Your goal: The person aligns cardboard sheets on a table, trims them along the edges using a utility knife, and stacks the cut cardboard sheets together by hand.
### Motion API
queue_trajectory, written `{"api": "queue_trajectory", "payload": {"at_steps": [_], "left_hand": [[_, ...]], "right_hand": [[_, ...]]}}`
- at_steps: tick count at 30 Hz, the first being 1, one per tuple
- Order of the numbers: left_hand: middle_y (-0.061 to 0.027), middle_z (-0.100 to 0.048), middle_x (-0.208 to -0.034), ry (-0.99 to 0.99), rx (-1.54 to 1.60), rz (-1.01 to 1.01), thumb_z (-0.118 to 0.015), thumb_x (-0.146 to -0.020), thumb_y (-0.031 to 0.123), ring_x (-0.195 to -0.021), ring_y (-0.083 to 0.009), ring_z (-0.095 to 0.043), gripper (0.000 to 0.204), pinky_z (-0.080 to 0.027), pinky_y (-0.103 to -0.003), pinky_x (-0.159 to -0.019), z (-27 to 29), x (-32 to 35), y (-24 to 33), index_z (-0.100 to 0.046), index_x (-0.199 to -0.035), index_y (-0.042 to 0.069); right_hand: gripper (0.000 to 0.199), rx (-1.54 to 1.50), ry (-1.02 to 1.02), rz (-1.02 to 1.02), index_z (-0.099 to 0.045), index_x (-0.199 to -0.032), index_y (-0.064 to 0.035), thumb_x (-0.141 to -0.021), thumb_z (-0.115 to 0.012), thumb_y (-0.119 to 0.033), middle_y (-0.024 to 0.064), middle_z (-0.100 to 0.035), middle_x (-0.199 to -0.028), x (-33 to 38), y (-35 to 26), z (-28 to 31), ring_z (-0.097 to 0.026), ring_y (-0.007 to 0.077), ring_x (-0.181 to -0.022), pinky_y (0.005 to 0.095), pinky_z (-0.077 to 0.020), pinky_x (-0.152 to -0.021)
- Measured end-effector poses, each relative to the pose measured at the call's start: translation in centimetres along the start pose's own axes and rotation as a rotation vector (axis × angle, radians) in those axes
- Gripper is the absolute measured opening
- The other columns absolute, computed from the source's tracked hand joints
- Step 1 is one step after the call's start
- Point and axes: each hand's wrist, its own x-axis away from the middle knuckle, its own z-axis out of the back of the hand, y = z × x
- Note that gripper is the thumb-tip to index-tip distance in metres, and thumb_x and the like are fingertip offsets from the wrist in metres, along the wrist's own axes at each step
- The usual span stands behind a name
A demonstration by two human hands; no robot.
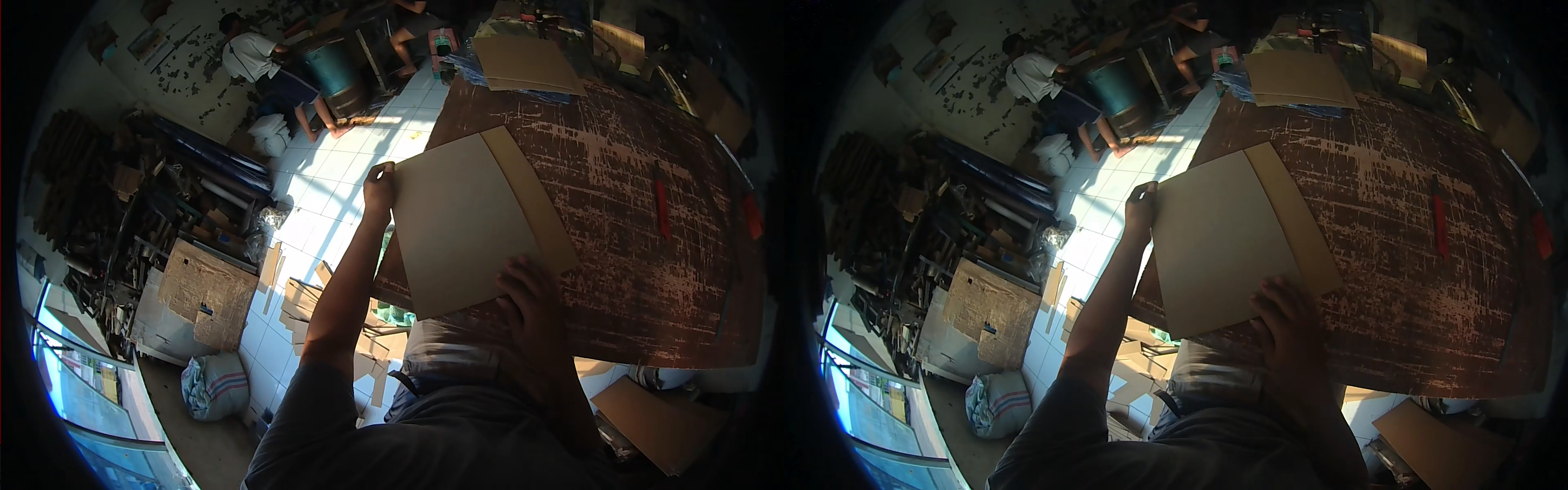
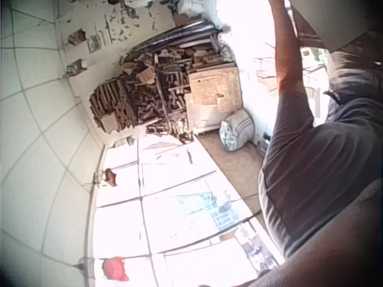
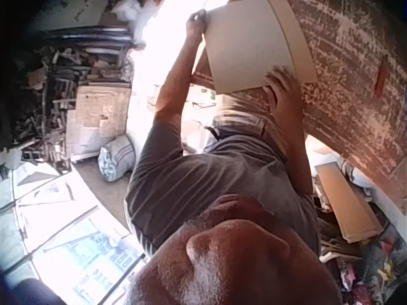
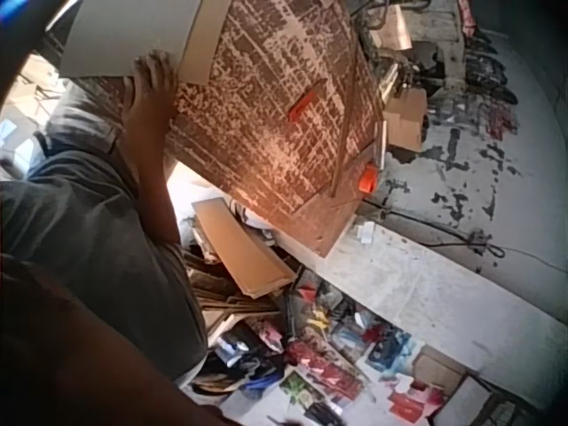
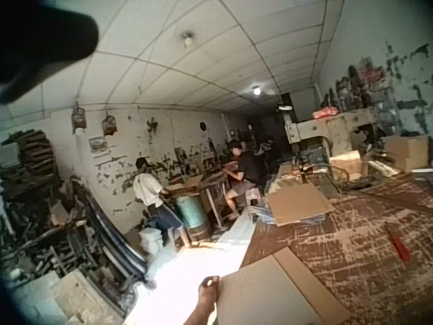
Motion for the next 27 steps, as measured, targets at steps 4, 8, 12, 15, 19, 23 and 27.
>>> {"api": "queue_trajectory", "payload": {"at_steps": [4,8,12,15,19,23,27], "left_hand": [[-0.0119,-0.071,-0.105,0.006,-0.001,-0.057,-0.067,-0.098,0.027,-0.092,-0.018,-0.065,0.032,-0.051,-0.032,-0.083,0.1,-0.4,-0.6,-0.069,-0.117,0.001],[-0.0085,-0.069,-0.099,0.072,-0.051,-0.055,-0.067,-0.1,0.03,-0.085,-0.0132,-0.062,0.036,-0.052,-0.029,-0.076,0.1,-0.4,-0.9,-0.066,-0.117,-0.001],[-0.0129,-0.069,-0.101,0.046,-0.067,-0.001,-0.068,-0.099,0.031,-0.087,-0.0162,-0.064,0.038,-0.053,-0.031,-0.077,0.4,-0.7,-0.8,-0.064,-0.116,-0.003],[-0.0157,-0.07,-0.105,0.048,-0.021,0.038,-0.068,-0.098,0.03,-0.09,-0.0191,-0.066,0.037,-0.053,-0.032,-0.08,0.1,-0.2,-0.4,-0.065,-0.116,-0.002],[-0.0123,-0.07,-0.102,0.017,-0.01,-0.014,-0.066,-0.099,0.029,-0.087,-0.0164,-0.064,0.033,-0.053,-0.031,-0.078,0.2,0.2,-0.1,-0.067,-0.115,-0.001],[-0.0023,-0.066,-0.094,0.027,-0.032,-0.05,-0.066,-0.1,0.029,-0.078,-0.0102,-0.057,0.028,-0.049,-0.027,-0.072,0.2,0.2,-0.2,-0.068,-0.114,0.005],[-0.0001,-0.063,-0.088,0.018,-0.044,-0.06,-0.065,-0.1,0.026,-0.074,-0.0085,-0.053,0.022,-0.046,-0.027,-0.067,0.0,0.3,0.1,-0.069,-0.111,0.007]], "right_hand": [[0.03,-0.002,-0.011,0.0,-0.067,-0.123,-0.0058,-0.094,-0.066,-0.014,0.0124,-0.058,-0.139,-0.1,0.0,0.1,-0.046,0.0321,-0.139,0.0496,-0.0351,-0.117],[0.032,0.011,0.001,0.005,-0.068,-0.122,-0.0048,-0.092,-0.069,-0.015,0.0126,-0.059,-0.138,-0.1,0.0,0.1,-0.048,0.0324,-0.138,0.0495,-0.037,-0.115],[0.032,0.004,0.004,0.0,-0.068,-0.123,-0.0049,-0.092,-0.069,-0.015,0.0125,-0.06,-0.138,-0.1,-0.2,0.3,-0.048,0.0324,-0.139,0.0495,-0.0368,-0.115],[0.032,0.001,0.006,0.0,-0.069,-0.122,-0.0052,-0.092,-0.069,-0.015,0.0125,-0.059,-0.138,-0.1,0.0,0.1,-0.048,0.0325,-0.139,0.0495,-0.0367,-0.115],[0.031,0.005,0.005,0.009,-0.069,-0.122,-0.0053,-0.093,-0.068,-0.015,0.0127,-0.059,-0.139,0.0,0.2,0.0,-0.048,0.0326,-0.139,0.0496,-0.0367,-0.116],[0.031,-0.029,0.005,-0.015,-0.068,-0.122,-0.0052,-0.093,-0.068,-0.015,0.0128,-0.059,-0.139,0.0,-0.3,0.2,-0.047,0.0327,-0.139,0.0499,-0.0366,-0.116],[0.031,-0.002,0.004,-0.026,-0.068,-0.122,-0.0052,-0.092,-0.069,-0.014,0.0127,-0.059,-0.139,0.0,-0.2,0.3,-0.048,0.0329,-0.139,0.0501,-0.0369,-0.115]]}}
